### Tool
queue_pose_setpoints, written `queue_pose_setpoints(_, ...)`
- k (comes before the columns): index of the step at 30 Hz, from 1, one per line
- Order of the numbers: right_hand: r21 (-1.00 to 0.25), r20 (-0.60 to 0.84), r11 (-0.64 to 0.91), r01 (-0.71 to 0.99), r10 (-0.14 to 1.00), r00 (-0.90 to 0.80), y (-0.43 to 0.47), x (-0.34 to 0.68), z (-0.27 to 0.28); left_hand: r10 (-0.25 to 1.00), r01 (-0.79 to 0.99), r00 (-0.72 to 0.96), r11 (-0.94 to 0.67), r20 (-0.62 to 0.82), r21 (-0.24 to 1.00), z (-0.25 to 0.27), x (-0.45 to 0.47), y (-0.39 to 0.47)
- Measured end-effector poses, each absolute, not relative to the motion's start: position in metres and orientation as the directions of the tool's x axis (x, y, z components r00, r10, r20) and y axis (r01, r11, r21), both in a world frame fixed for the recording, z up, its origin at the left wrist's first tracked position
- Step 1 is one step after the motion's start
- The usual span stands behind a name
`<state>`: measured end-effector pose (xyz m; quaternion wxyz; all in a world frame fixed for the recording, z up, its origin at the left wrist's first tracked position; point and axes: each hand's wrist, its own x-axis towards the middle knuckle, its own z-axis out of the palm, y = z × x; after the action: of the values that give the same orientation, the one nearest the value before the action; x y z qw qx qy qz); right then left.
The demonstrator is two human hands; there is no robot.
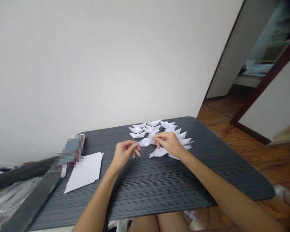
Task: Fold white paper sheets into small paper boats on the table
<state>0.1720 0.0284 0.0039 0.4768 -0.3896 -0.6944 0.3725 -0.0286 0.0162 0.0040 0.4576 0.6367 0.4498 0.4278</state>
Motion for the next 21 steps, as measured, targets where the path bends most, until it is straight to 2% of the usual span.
queue_pose_setpoints(3, -0.793, 0.450, 0.531, 0.298, 0.841, -0.299, 0.026, 0.173, 0.006, 0.956, 0.203, 0.249, -0.207, 0.154, 0.957, 0.002, -0.030, 0.016)
queue_pose_setpoints(6, -0.741, 0.466, 0.570, 0.356, 0.817, -0.339, 0.026, 0.172, 0.005, 0.951, 0.249, 0.264, -0.227, 0.159, 0.942, 0.003, -0.033, 0.017)
queue_pose_setpoints(11, -0.724, 0.437, 0.515, 0.458, 0.857, -0.273, 0.037, 0.160, -0.002, 0.967, 0.360, 0.226, -0.198, 0.121, 0.912, 0.005, -0.050, 0.025)
queue_pose_setpoints(14, -0.625, 0.444, 0.527, 0.576, 0.847, -0.293, 0.052, 0.149, -0.006, 0.986, 0.447, 0.093, -0.165, 0.138, 0.879, 0.003, -0.064, 0.034)
queue_pose_setpoints(18, -0.552, 0.386, 0.427, 0.716, 0.892, -0.234, 0.075, 0.136, -0.015, 0.976, 0.522, -0.071, -0.139, 0.205, 0.842, 0.010, -0.084, 0.030)
queue_pose_setpoints(21, -0.540, 0.356, 0.400, 0.740, 0.906, -0.230, 0.088, 0.132, -0.022, 0.972, 0.627, -0.053, -0.147, 0.230, 0.765, 0.024, -0.103, 0.007)
